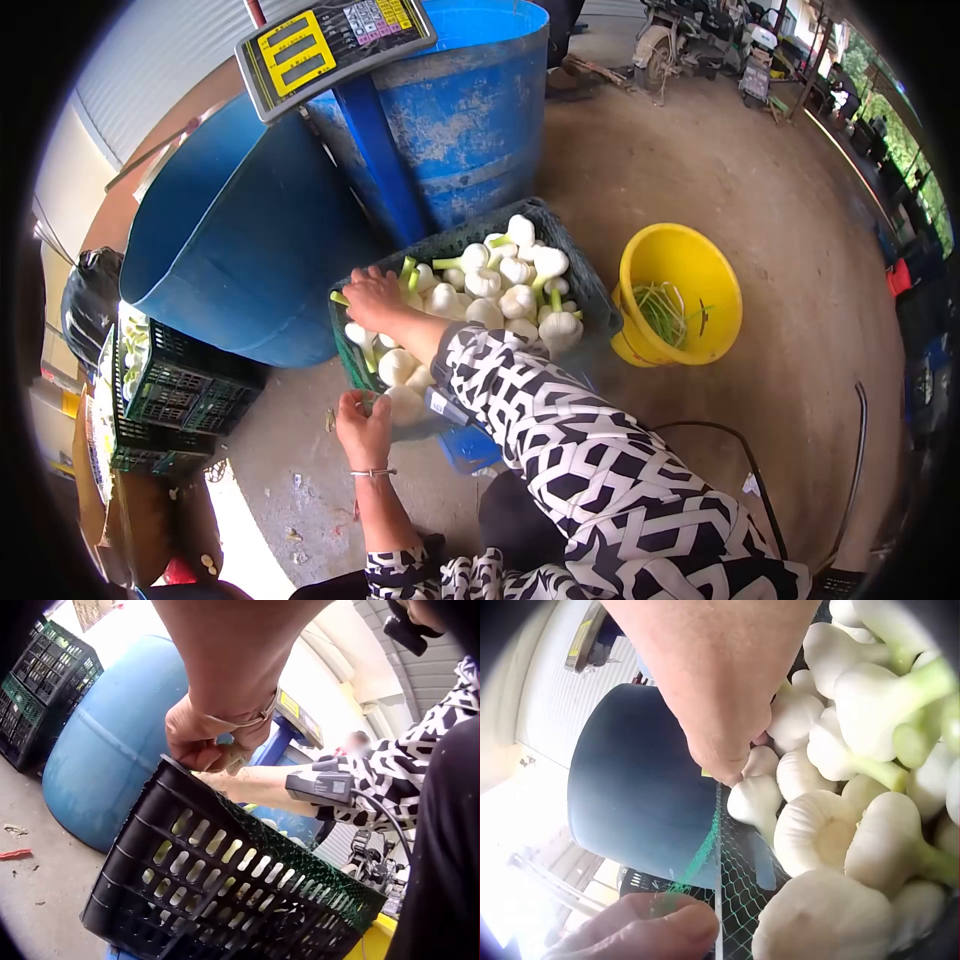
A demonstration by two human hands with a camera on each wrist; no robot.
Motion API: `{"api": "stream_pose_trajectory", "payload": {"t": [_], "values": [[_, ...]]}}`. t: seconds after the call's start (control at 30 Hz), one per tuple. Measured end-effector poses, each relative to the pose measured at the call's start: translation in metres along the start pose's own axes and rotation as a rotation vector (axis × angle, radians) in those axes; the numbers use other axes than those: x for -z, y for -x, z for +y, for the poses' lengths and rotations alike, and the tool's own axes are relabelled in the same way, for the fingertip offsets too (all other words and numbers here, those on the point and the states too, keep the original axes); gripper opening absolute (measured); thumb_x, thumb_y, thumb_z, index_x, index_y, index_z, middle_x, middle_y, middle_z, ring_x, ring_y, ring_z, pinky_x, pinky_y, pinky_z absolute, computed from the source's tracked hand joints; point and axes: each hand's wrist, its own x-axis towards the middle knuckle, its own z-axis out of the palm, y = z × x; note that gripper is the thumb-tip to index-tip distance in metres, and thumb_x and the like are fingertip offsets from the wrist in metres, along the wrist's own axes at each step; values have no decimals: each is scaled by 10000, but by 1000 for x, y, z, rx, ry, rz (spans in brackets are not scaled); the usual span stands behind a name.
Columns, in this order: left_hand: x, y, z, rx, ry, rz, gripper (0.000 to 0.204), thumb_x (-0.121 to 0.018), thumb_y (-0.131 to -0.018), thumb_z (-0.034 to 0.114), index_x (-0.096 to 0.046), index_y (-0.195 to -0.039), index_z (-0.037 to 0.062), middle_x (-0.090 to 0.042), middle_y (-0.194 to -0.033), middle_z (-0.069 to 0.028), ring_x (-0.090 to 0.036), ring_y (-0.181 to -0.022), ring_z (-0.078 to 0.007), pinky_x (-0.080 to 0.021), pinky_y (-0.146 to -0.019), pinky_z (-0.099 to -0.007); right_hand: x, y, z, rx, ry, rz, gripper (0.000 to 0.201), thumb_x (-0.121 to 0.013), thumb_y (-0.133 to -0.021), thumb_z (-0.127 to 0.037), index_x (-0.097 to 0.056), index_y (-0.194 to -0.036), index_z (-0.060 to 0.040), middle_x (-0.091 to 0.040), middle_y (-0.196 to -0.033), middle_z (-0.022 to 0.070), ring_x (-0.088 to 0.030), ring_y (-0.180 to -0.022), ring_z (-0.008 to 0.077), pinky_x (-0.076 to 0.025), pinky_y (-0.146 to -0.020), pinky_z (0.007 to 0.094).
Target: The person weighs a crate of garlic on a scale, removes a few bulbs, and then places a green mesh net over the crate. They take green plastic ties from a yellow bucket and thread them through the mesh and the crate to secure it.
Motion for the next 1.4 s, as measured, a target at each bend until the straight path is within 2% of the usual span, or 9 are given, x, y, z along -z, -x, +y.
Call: {"api": "stream_pose_trajectory", "payload": {"t": [0.3, 0.5, 0.57, 0.63, 0.83, 0.97, 1.07, 1.17, 1.4], "values": [[35, -6, -15, 135, -12, -9, 191, -657, -720, 85, -614, -887, 2, -526, -550, -36, -479, -496, -108, -408, -502, -286, 134, 8, 30, 470, 68, 482, 134, -621, -737, -178, -599, -846, -103, -550, -909, 35, -528, -917, 250, -421, -764, 426], [13, 10, 19, -128, -187, 59, 163, -617, -723, 90, -599, -861, 5, -535, -583, -93, -506, -495, -178, -422, -525, -328, 102, 78, 125, -56, 50, -248, 386, -392, -941, -348, -578, -1142, -76, -495, -1284, 63, -523, -1103, 255, -398, -944, 419], [19, 4, 13, -133, -183, 70, 123, -587, -750, 66, -574, -846, -9, -545, -589, -73, -503, -461, -155, -421, -475, -308, 108, 93, 119, -19, 98, -248, 401, -391, -936, -362, -566, -1176, -93, -484, -1301, 49, -490, -1141, 254, -360, -975, 438], [21, -6, -3, 281, 549, -31, 84, -546, -785, 44, -556, -835, -23, -545, -596, -46, -477, -415, -120, -401, -403, -267, 110, 92, 114, 25, 155, -237, 419, -390, -931, -376, -554, -1210, -110, -473, -1317, 34, -457, -1179, 252, -321, -1005, 456], [20, -18, 30, 31, -222, 36, 163, -588, -714, 138, -603, -829, 23, -620, -661, -119, -609, -617, -251, -491, -661, -358, 115, 63, 89, 10, 172, -316, 355, -454, -894, -330, -572, -1173, -145, -462, -1324, -11, -376, -1227, 233, -238, -981, 561], [16, -22, 16, -74, -303, 92, 165, -583, -725, 160, -609, -832, 37, -637, -698, -150, -631, -682, -337, -492, -657, -389, 103, 59, 40, 532, 263, 208, 488, -531, -857, -351, -496, -1223, -30, -493, -1266, 111, -393, -1209, 274, -273, -976, 490], [13, -16, 15, -98, -349, 68, 132, -564, -744, 136, -616, -818, 40, -624, -680, -161, -617, -645, -340, -487, -629, -393, 77, 78, 52, 104, 320, -254, 614, -555, -852, -390, -404, -1317, -19, -432, -1342, 150, -324, -1303, 288, -192, -1071, 490], [30, -23, -5, 19, -117, 33, 104, -568, -735, 80, -617, -807, 21, -598, -615, -99, -599, -552, -169, -481, -566, -331, 67, 98, 79, 83, 168, -164, 687, -519, -862, -459, -359, -1340, 8, -420, -1347, 172, -310, -1315, 291, -167, -1095, 476], [-3, -25, 24, 174, 239, -108, 129, -562, -769, 65, -588, -860, -23, -586, -655, -65, -525, -439, -143, -419, -396, -271, 84, 80, 86, 34, -75, -298, 641, -448, -886, -519, -417, -1324, -51, -448, -1355, 118, -346, -1302, 284, -229, -1079, 443]]}}
